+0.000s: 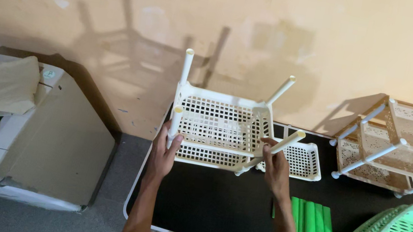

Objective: The person assembles a small plastic storage rack by inserting green and white plastic rods into the holes of white plastic baskets. The person repeatedly inserts and removes rods to fit them into the basket corners, then stacks the baskets to form a multi-tier rack.

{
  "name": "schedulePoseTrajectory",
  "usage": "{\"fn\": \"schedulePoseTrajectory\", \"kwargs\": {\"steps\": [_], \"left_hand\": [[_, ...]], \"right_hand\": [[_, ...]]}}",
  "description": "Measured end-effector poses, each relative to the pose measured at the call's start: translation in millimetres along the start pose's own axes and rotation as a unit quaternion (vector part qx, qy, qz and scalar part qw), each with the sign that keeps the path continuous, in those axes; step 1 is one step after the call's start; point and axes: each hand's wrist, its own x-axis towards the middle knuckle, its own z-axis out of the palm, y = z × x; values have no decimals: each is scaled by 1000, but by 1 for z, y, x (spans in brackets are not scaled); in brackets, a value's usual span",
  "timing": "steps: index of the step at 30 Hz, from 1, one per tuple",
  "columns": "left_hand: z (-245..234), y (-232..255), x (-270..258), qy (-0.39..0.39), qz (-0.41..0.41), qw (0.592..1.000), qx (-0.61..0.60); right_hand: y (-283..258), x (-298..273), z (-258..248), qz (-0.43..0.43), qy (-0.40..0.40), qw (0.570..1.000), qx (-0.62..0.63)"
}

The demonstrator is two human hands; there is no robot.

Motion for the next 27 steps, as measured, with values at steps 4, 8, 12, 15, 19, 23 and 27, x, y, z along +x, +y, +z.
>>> {"fn": "schedulePoseTrajectory", "kwargs": {"steps": [4,8,12,15,19,23,27], "left_hand": [[7,30,1,3,33,999,-30],[10,64,11,-14,-25,995,91],[21,98,15,-83,45,953,288],[32,113,13,-138,85,916,368],[50,117,4,-173,140,890,397],[55,114,-9,-219,132,895,365],[54,112,-9,-248,101,897,352]], "right_hand": [[-3,3,-5,-18,-10,999,24],[-12,5,-5,-18,67,998,11],[-50,-13,-8,-158,220,952,-146],[-85,-24,-2,-257,196,921,-219],[-117,-31,12,-318,72,864,-383],[-128,-36,23,-273,-101,865,-410],[-128,-29,16,-345,-137,844,-387]]}}
